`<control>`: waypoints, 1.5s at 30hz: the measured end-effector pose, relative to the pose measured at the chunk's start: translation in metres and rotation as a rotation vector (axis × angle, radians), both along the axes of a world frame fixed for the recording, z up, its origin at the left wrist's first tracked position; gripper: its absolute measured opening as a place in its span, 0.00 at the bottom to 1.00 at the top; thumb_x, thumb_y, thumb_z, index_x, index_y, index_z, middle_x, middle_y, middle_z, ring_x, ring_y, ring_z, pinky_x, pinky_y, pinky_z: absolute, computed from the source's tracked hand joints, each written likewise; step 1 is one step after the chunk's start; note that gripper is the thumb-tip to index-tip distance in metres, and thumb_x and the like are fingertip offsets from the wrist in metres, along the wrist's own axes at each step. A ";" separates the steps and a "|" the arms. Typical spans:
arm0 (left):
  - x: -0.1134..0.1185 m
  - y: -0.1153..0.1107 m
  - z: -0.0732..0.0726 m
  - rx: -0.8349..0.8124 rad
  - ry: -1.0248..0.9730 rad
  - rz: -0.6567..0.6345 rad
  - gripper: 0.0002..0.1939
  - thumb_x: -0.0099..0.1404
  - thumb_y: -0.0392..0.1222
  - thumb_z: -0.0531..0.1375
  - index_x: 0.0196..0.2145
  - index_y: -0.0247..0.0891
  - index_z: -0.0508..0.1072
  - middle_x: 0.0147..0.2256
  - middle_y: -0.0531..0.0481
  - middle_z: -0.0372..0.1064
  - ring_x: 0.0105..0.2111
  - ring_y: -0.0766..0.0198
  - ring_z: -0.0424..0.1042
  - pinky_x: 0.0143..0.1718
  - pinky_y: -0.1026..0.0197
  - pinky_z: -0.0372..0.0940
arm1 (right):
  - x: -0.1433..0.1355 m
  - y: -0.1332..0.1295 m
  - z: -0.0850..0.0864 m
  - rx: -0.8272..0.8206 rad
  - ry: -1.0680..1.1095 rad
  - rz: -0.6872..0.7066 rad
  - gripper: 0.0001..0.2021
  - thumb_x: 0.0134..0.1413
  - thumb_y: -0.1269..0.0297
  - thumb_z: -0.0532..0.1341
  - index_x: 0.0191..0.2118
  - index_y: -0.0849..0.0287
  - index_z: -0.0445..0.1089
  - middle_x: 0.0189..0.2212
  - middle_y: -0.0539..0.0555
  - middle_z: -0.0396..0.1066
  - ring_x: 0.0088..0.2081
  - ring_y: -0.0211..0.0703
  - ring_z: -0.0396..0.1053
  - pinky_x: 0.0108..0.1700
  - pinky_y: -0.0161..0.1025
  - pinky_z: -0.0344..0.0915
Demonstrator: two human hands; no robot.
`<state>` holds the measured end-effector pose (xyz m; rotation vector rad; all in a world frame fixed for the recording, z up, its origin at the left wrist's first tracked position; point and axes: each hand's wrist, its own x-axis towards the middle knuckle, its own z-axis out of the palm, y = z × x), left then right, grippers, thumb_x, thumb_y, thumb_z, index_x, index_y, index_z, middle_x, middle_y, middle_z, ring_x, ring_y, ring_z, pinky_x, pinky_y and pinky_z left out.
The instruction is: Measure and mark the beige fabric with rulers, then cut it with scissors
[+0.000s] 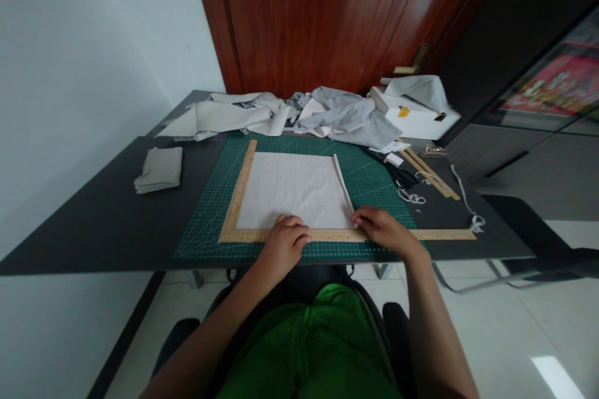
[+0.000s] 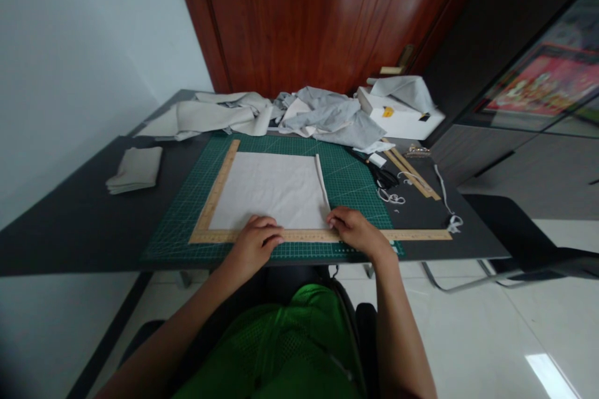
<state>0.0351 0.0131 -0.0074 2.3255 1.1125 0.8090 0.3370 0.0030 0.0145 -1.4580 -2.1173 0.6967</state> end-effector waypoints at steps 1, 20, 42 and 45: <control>0.000 0.000 0.000 0.003 0.001 -0.003 0.07 0.68 0.32 0.65 0.34 0.41 0.82 0.38 0.49 0.75 0.42 0.57 0.71 0.48 0.50 0.65 | 0.001 0.000 0.000 -0.003 0.008 -0.002 0.10 0.65 0.68 0.55 0.38 0.53 0.75 0.35 0.54 0.77 0.38 0.47 0.74 0.42 0.43 0.68; 0.001 0.003 -0.006 0.021 -0.024 0.002 0.07 0.65 0.30 0.67 0.35 0.41 0.82 0.38 0.50 0.76 0.42 0.56 0.71 0.47 0.51 0.65 | 0.006 -0.001 0.002 0.027 -0.029 -0.003 0.10 0.64 0.68 0.57 0.35 0.55 0.75 0.33 0.53 0.75 0.36 0.45 0.73 0.41 0.42 0.66; 0.001 0.003 -0.005 0.043 -0.021 -0.001 0.08 0.66 0.30 0.67 0.35 0.42 0.82 0.38 0.50 0.76 0.41 0.57 0.72 0.47 0.51 0.66 | 0.003 -0.004 0.004 0.005 -0.034 -0.031 0.07 0.63 0.66 0.58 0.35 0.55 0.73 0.33 0.52 0.75 0.32 0.44 0.70 0.34 0.40 0.63; 0.002 0.004 -0.006 0.032 -0.020 -0.010 0.08 0.67 0.30 0.66 0.35 0.42 0.82 0.38 0.50 0.76 0.41 0.57 0.72 0.48 0.50 0.66 | 0.002 -0.004 0.005 0.002 -0.032 -0.023 0.07 0.64 0.66 0.58 0.34 0.54 0.73 0.32 0.52 0.75 0.32 0.44 0.70 0.35 0.40 0.63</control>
